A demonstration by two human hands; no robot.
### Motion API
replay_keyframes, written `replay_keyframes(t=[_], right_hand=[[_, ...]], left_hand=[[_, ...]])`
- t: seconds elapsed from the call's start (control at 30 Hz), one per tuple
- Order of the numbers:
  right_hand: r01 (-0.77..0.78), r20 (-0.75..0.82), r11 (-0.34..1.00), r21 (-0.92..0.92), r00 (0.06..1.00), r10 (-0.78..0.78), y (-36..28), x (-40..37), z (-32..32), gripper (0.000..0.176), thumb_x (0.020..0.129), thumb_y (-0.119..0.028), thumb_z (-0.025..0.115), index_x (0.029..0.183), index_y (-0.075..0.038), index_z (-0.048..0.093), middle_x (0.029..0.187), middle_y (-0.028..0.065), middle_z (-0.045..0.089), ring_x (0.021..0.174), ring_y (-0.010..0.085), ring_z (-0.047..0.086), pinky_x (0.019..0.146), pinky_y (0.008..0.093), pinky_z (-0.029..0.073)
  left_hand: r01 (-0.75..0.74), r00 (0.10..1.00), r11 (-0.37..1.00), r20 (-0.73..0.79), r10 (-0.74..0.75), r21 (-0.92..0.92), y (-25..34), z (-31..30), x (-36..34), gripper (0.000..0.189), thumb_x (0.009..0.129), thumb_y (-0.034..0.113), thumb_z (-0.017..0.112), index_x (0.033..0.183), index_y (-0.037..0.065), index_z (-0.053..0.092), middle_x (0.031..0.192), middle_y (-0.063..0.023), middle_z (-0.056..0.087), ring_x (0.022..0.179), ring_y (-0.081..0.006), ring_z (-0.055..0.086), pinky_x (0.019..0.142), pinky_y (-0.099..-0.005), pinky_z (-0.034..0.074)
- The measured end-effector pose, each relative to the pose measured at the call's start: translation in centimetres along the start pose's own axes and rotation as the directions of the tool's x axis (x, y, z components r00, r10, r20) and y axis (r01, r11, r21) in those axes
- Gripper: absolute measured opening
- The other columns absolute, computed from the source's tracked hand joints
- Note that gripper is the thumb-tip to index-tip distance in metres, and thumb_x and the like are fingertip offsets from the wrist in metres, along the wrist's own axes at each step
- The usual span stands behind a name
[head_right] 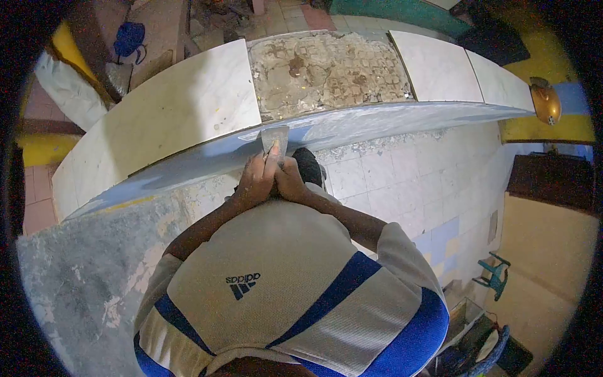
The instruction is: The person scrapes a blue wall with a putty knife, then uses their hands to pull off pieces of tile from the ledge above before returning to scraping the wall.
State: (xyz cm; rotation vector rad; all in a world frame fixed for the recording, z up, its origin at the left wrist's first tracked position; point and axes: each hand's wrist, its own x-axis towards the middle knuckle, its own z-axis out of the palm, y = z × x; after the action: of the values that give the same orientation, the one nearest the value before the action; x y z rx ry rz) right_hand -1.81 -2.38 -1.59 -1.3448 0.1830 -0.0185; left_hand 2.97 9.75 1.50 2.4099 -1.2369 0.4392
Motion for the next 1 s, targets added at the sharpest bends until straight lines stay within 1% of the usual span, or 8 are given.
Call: replay_keyframes(t=[0.13, 0.23, 0.33, 0.43, 0.53, 0.73, 0.83, 1.0], right_hand=[[-0.03, 0.025, 0.998, 0.062, 0.999, 0.028, -1.2, -1.2, 0.2, 0.016, 0.096, -0.013, 0.051, 0.091, 0.0, 0.06, 0.085, 0.0021, 0.062, 0.08, 0.0111, 0.056, 0.067, 0.0299, 0.047], [0.097, -0.048, 0.995, -0.021, 0.994, -0.098, 0.1, -1.2, 0.6, 0.016, 0.095, -0.013, 0.051, 0.09, -0.001, 0.06, 0.084, 0.0015, 0.061, 0.08, 0.0107, 0.056, 0.066, 0.0296, 0.046], [0.074, -0.109, 0.997, 0.029, 0.992, -0.07, -0.4, -1.6, 1.1, 0.016, 0.095, -0.013, 0.051, 0.089, -0.001, 0.059, 0.083, 0.0012, 0.061, 0.079, 0.0113, 0.056, 0.067, 0.0298, 0.046], [-0.039, -0.146, 0.984, 0.171, 0.987, 0.064, 1.1, -1.4, 1.2, 0.017, 0.095, -0.014, 0.05, 0.089, -0.001, 0.059, 0.083, 0.0006, 0.06, 0.079, 0.0114, 0.056, 0.067, 0.03, 0.046], [0.025, -0.101, 0.998, 0.052, 0.995, -0.019, 0.9, -1.2, 1.4, 0.018, 0.096, -0.015, 0.048, 0.09, -0.002, 0.059, 0.084, 0.0001, 0.06, 0.079, 0.0113, 0.055, 0.067, 0.0294, 0.046], [0.004, -0.062, 0.985, 0.172, 0.998, 0.007, 0.9, -0.4, 1.9, 0.019, 0.098, -0.016, 0.049, 0.09, -0.003, 0.06, 0.085, -0.0005, 0.06, 0.079, 0.0103, 0.055, 0.067, 0.0283, 0.045], [-0.033, -0.127, 0.993, 0.111, 0.991, 0.047, 1.6, 0.5, 1.7, 0.022, 0.099, -0.019, 0.05, 0.09, -0.003, 0.06, 0.085, -0.0004, 0.06, 0.08, 0.0097, 0.054, 0.067, 0.0282, 0.045], [-0.036, -0.101, 0.997, 0.07, 0.994, 0.043, 1.5, 0.9, 1.0, 0.014, 0.098, -0.017, 0.053, 0.097, -0.005, 0.06, 0.086, 0.0008, 0.06, 0.078, 0.0108, 0.057, 0.067, 0.0285, 0.048]], left_hand=[[0.046, 0.999, 0.994, 0.018, -0.044, -0.097, 0.6, -0.2, -0.3, 0.046, 0.089, 0.005, 0.053, 0.135, 0.0, 0.053, 0.101, -0.0184, 0.06, 0.093, -0.0281, 0.062, 0.082, -0.0354, 0.052], [0.032, 0.998, 0.995, -0.045, -0.036, -0.096, 1.2, -0.5, -0.5, 0.047, 0.089, 0.004, 0.052, 0.136, 0.0, 0.052, 0.1, -0.018, 0.06, 0.093, -0.0269, 0.061, 0.082, -0.0352, 0.051], [0.02, 0.998, 0.999, -0.058, -0.022, -0.039, 1.7, -1.0, -0.6, 0.048, 0.089, 0.004, 0.053, 0.137, -0.001, 0.05, 0.103, -0.0188, 0.059, 0.092, -0.0284, 0.061, 0.081, -0.036, 0.051], [0.077, 0.996, 0.989, -0.022, -0.081, -0.126, 1.6, -0.1, -1.0, 0.048, 0.089, 0.005, 0.053, 0.137, 0.0, 0.051, 0.1, -0.0166, 0.059, 0.089, -0.0271, 0.062, 0.08, -0.0358, 0.052], [0.096, 0.993, 0.992, -0.061, -0.101, -0.083, 1.2, 0.2, -1.5, 0.048, 0.089, 0.005, 0.054, 0.137, 0.001, 0.051, 0.096, -0.0137, 0.059, 0.087, -0.0247, 0.061, 0.078, -0.0338, 0.052], [0.06, 0.995, 0.995, -0.081, -0.053, 0.078, 0.5, -0.4, -1.1, 0.046, 0.089, 0.008, 0.055, 0.135, 0.005, 0.055, 0.094, -0.01, 0.059, 0.085, -0.0194, 0.061, 0.077, -0.0295, 0.052], [0.007, 0.99, 0.954, -0.133, 0.035, 0.299, 0.2, -0.4, -0.5, 0.043, 0.089, 0.011, 0.055, 0.132, 0.007, 0.058, 0.095, -0.009, 0.062, 0.083, -0.0175, 0.061, 0.076, -0.028, 0.053], [-0.024, 0.983, 0.969, -0.168, 0.067, 0.245, -0.6, 0.6, -0.3, 0.043, 0.089, 0.009, 0.058, 0.131, 0.007, 0.059, 0.097, -0.0106, 0.063, 0.081, -0.018, 0.062, 0.077, -0.0284, 0.054]])
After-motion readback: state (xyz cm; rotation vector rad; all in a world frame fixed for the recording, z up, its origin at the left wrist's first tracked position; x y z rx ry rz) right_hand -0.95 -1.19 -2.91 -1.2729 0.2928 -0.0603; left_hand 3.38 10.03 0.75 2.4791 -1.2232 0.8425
